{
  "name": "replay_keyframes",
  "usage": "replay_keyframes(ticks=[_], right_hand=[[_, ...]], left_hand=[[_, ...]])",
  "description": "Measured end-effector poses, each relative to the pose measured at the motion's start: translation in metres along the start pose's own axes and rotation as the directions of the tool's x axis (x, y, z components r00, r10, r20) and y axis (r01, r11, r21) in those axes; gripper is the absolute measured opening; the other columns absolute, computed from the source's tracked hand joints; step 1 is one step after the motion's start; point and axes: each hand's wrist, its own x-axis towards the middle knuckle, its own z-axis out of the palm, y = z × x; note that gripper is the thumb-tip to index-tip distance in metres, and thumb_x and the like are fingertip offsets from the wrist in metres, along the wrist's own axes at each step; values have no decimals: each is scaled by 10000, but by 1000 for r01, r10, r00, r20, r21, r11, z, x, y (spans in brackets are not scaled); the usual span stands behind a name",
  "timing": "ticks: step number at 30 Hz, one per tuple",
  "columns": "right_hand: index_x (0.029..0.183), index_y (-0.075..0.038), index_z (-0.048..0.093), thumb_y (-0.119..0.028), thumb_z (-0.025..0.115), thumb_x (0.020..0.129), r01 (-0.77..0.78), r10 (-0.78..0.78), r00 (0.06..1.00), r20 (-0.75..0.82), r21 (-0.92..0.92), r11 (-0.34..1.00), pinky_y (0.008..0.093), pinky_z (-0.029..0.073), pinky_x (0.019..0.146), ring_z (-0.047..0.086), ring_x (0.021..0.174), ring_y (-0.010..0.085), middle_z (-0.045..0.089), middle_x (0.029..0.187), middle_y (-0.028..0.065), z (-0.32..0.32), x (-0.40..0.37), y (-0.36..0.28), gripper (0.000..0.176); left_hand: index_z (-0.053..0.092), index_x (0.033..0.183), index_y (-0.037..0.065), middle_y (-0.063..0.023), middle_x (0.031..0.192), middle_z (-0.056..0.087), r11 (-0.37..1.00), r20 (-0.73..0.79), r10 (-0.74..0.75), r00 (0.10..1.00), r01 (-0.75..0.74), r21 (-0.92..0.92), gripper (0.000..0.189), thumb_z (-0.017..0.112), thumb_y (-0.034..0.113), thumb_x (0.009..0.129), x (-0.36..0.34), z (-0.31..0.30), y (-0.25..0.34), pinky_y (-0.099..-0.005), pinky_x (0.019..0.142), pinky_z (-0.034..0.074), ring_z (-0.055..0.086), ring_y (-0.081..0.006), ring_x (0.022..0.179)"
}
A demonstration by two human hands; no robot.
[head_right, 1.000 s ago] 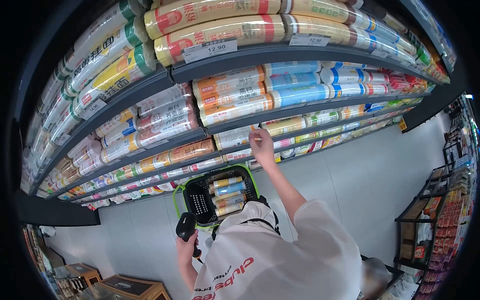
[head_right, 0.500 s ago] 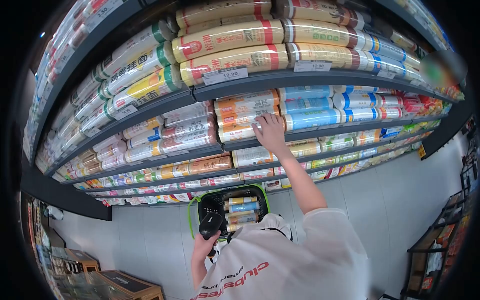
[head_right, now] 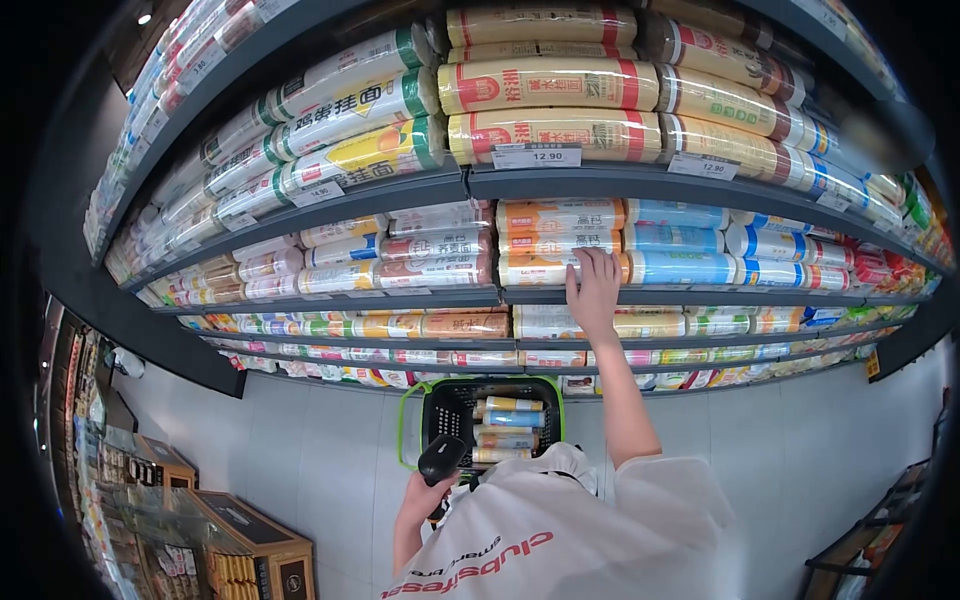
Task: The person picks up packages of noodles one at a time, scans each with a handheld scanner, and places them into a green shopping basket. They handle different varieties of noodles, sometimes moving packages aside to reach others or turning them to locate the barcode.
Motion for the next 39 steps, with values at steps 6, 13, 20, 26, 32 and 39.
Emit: replay_keyframes(ticks=[6,13,20,26,32,39], right_hand=[[1179,-45,582,-181,618,873,-24,25,999,-29,18,1000,505,293,1122,508,1220,316,581,1192,142,-2,-8,1,337],[1138,-3,600,-166,679,815,-197,193,979,-71,-53,979,477,367,1051,459,1237,404,531,1248,228,-78,22,53,370],[1262,3,521,-239,657,877,-333,183,868,-462,-269,904,518,328,1090,404,1318,404,470,1358,231,-140,55,98,474],[1248,-35,566,-385,497,977,-266,255,963,-83,-413,871,587,231,1141,410,1333,386,527,1349,174,-76,-5,159,448],[1253,-76,567,-324,501,994,-181,186,982,-35,-460,869,624,229,1117,420,1332,382,542,1336,154,-59,-13,181,365],[1436,-67,427,-380,370,1051,-256,321,941,102,-405,878,616,137,1150,217,1457,402,349,1524,189,-54,-20,138,499]], left_hand=[[682,868,-5,-18,638,628,997,17,55,998,-56,60,207,780,170,815,12,-9,-11,-279,525,457,569,-106,534],[655,868,-9,-31,614,588,999,-16,36,999,-36,-19,160,753,113,832,14,-20,-6,-275,487,426,551,-111,509],[656,862,-2,-28,615,588,1000,22,25,999,-25,-2,144,749,105,836,26,-19,-8,-273,492,423,549,-112,510],[662,827,5,-13,610,594,996,89,58,994,-64,64,179,763,153,828,28,-2,17,-282,503,426,545,-104,517],[665,891,13,6,655,596,992,115,92,989,-101,80,200,769,172,830,24,1,29,-275,530,435,543,-91,572],[655,1034,-9,-10,786,654,990,97,133,986,-129,-49,297,761,194,844,30,-12,9,-279,605,491,581,-82,665]])
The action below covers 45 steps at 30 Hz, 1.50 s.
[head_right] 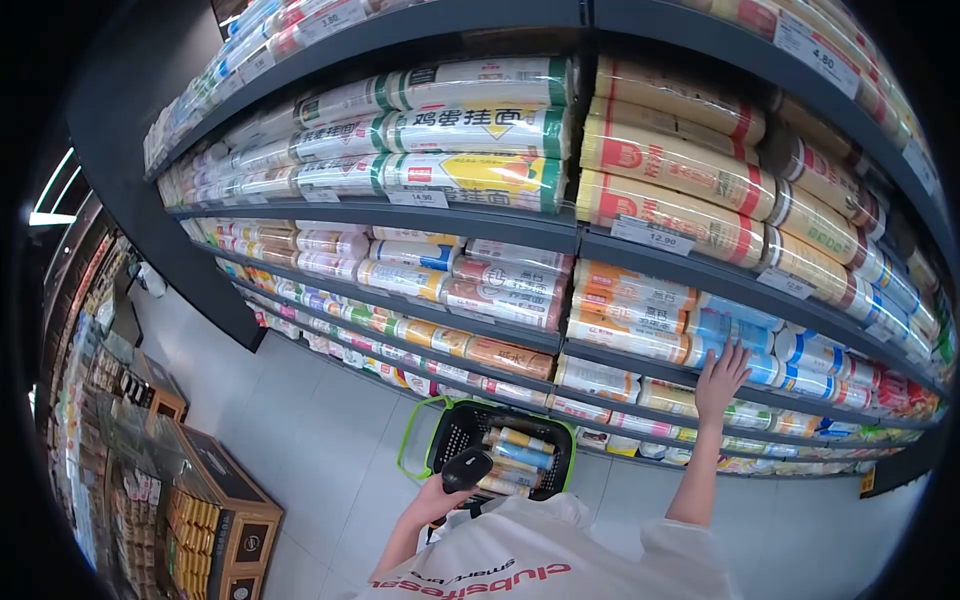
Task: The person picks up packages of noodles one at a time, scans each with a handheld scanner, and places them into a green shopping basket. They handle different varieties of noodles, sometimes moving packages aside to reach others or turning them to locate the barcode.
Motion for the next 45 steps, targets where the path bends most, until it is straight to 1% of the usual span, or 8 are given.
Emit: replay_keyframes(ticks=[11,16,18,20,23,31,40,45], right_hand=[[1490,-47,328,-377,474,1018,34,-40,997,72,87,996,622,160,1145,115,1474,453,201,1586,231,3,-33,-95,594],[1252,29,595,-280,667,902,-91,-323,761,563,585,806,384,500,950,656,1099,314,671,1191,191,-136,-3,-221,473],[1212,-17,629,-240,713,873,-28,-561,719,410,824,566,377,492,957,647,1121,282,685,1168,157,-197,18,-275,414],[1158,-40,644,-202,735,846,372,-587,804,-91,847,379,394,496,947,647,1086,291,683,1136,141,-224,46,-308,364],[1206,-51,578,-302,780,782,644,-511,762,-397,384,662,466,423,1032,461,1285,354,527,1286,161,-247,107,-344,533],[1425,-69,464,-551,837,631,479,-493,869,-51,342,809,450,321,1153,340,1391,406,358,1499,232,-203,234,-422,1002],[1272,-98,585,-360,860,620,621,-473,753,-458,255,741,468,457,991,525,1197,377,511,1252,177,-207,184,-427,755],[1278,-112,584,-335,855,643,573,-469,820,-330,448,687,440,516,900,626,1042,338,577,1160,153,-212,198,-412,725]], left_hand=[[660,1008,4,-2,741,634,994,-43,-99,994,97,-41,268,759,195,849,1,-42,3,-274,578,489,578,-77,648],[684,907,5,-7,697,632,998,-79,-61,995,60,-14,222,769,198,834,11,-66,4,-267,552,455,568,-84,603],[686,889,-5,-7,688,627,995,-118,-93,989,97,28,256,774,228,829,7,-73,17,-275,557,448,554,-84,604],[697,862,-6,-8,660,620,997,-160,-64,985,69,30,263,783,239,820,12,-82,15,-279,550,440,549,-83,598],[698,868,-10,-9,656,622,999,-138,-34,990,30,-33,275,788,244,815,15,-94,7,-279,546,437,553,-84,593],[696,843,2,-6,652,619,998,-149,-44,988,50,33,250,791,231,815,1,-104,1,-279,538,429,553,-81,585],[693,846,12,3,646,614,996,-168,-79,983,73,-42,220,792,206,816,-11,-87,-25,-268,522,427,556,-82,570],[688,861,7,0,643,612,994,-182,-90,979,76,-84,220,791,196,816,-22,-77,-24,-268,518,427,549,-79,563]])
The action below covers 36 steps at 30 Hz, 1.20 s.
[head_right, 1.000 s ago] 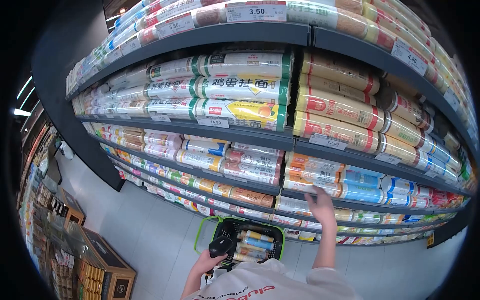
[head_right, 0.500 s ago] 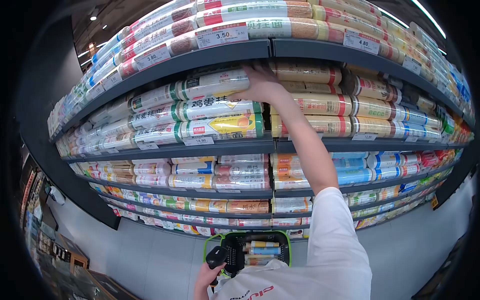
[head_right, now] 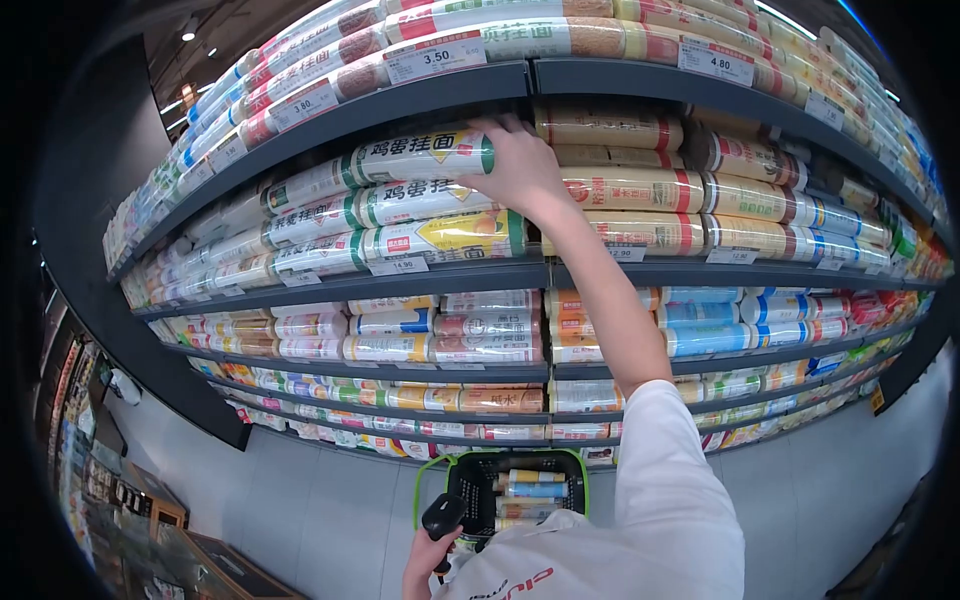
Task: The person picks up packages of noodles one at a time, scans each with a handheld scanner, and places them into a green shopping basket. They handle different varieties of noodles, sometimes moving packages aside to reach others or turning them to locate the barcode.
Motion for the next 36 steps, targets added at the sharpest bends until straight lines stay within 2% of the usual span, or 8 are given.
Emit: replay_keyframes(ticks=[4,13,17,22,23,26,29,36], right_hand=[[1282,-96,569,-344,848,663,-231,202,955,219,118,966,378,516,875,650,1006,294,638,1061,159,-22,-3,-6,723],[1228,-99,543,-178,874,686,187,-24,938,-345,446,875,381,536,879,630,1037,274,559,1164,117,-16,-42,-36,641],[1302,-85,482,-155,829,747,116,287,897,-335,806,580,360,541,899,616,1058,231,552,1192,120,-41,-77,-45,658],[1375,-58,409,-124,712,833,62,615,786,58,983,-171,344,559,883,641,1033,241,566,1194,156,-53,-145,-55,624],[1388,-44,388,-136,675,863,-76,468,856,219,949,-305,339,577,822,678,937,244,609,1104,150,-57,-161,-58,605],[1271,-13,480,-251,670,876,-392,458,696,554,826,-404,348,592,684,701,825,260,655,948,157,-33,-220,-64,499],[1214,-41,508,-195,742,854,-521,456,350,818,575,-631,336,583,723,693,859,186,666,999,99,8,-289,-55,456],[1191,6,538,-235,808,789,-756,613,188,767,512,-409,331,579,682,690,806,188,673,959,111,60,-398,-29,541]], left_hand=[[684,860,4,-1,648,614,1000,-20,7,1000,-7,13,224,792,195,815,-9,5,-1,-273,515,428,550,-84,556],[711,928,8,-11,670,642,996,-25,80,997,-79,29,265,794,232,814,-12,1,-12,-269,552,460,588,-92,590],[706,882,10,-10,655,635,998,-70,63,996,-63,-9,233,791,217,817,-11,-2,-11,-272,533,464,581,-96,553],[691,882,16,-15,638,619,1000,-75,-12,997,14,20,202,777,190,826,-13,-5,-1,-277,517,460,574,-101,537],[689,884,14,-16,642,619,1000,-74,-7,997,8,17,203,775,190,828,-13,-5,0,-278,514,454,572,-99,540],[683,880,10,-12,641,614,997,-77,24,997,-19,69,177,751,169,843,-16,-2,14,-277,538,451,565,-98,558],[673,854,14,1,643,601,995,-13,52,999,-51,80,169,747,166,847,-25,4,38,-271,535,437,549,-84,562],[680,868,30,23,640,595,991,203,17,979,-43,125,186,775,186,835,-42,29,65,-251,513,419,531,-56,563]])
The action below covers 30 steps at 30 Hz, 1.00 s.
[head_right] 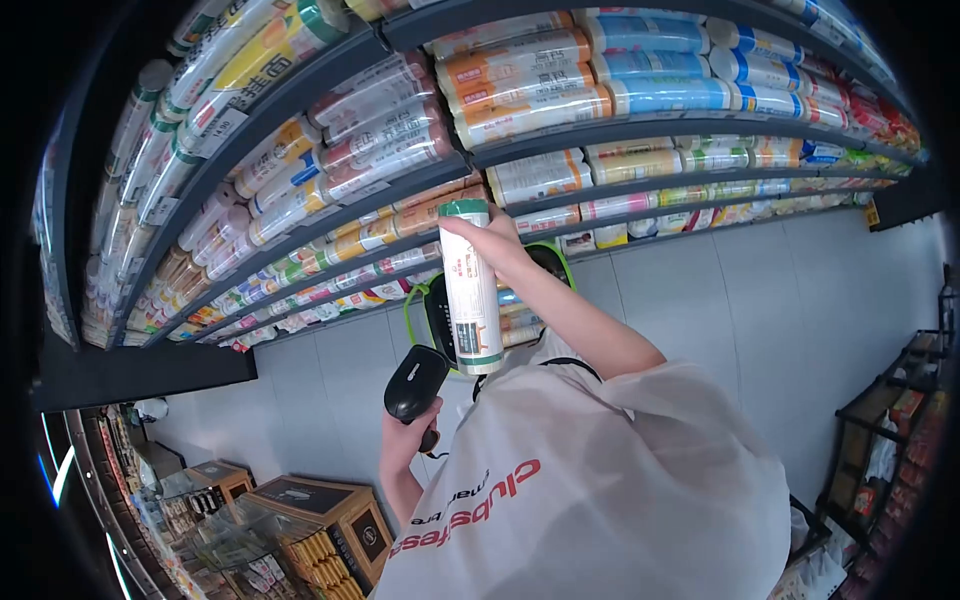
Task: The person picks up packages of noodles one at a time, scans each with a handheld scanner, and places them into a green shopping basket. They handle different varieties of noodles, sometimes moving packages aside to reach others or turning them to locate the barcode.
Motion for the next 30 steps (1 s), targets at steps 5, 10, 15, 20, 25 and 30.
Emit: replay_keyframes(ticks=[5,10,15,20,25,30], right_hand=[[1146,15,609,-232,846,751,-62,79,990,118,-141,988,319,549,789,675,919,180,685,1041,103,-25,-4,24,522],[1215,18,576,-386,756,837,-410,400,876,268,-21,912,353,579,772,695,924,225,687,1046,155,-54,18,74,582],[1237,17,566,-605,581,899,-592,469,797,381,338,732,446,593,813,702,946,339,691,996,202,-72,23,104,708],[1269,-7,546,-671,525,894,-704,448,670,591,315,637,526,578,833,685,994,364,670,1061,210,-77,12,107,763],[1305,-41,471,-447,674,895,-630,574,606,551,-108,769,450,592,820,695,986,286,667,1080,190,-67,-26,71,611],[1281,-20,444,-297,842,709,-89,349,726,592,-423,902,342,553,791,659,961,229,633,1104,155,-61,-37,88,750]], left_hand=[[694,854,47,34,641,593,998,92,-52,994,48,41,180,794,192,818,11,19,-9,-241,514,419,525,-50,563],[687,856,46,28,639,598,998,74,-50,996,46,45,184,795,192,822,15,25,-4,-244,524,427,533,-55,562],[679,851,43,25,641,600,995,57,-73,996,69,69,182,793,182,825,20,26,-5,-245,532,434,543,-59,568],[679,847,36,22,637,599,996,59,-67,996,63,68,178,788,176,829,20,36,-3,-248,533,438,544,-64,564],[676,833,33,18,634,599,997,-29,-35,999,37,61,176,779,175,834,26,41,-2,-247,529,430,540,-67,558],[668,826,31,17,623,586,999,-180,-24,983,30,32,177,770,174,840,33,35,3,-251,518,417,529,-69,544]])
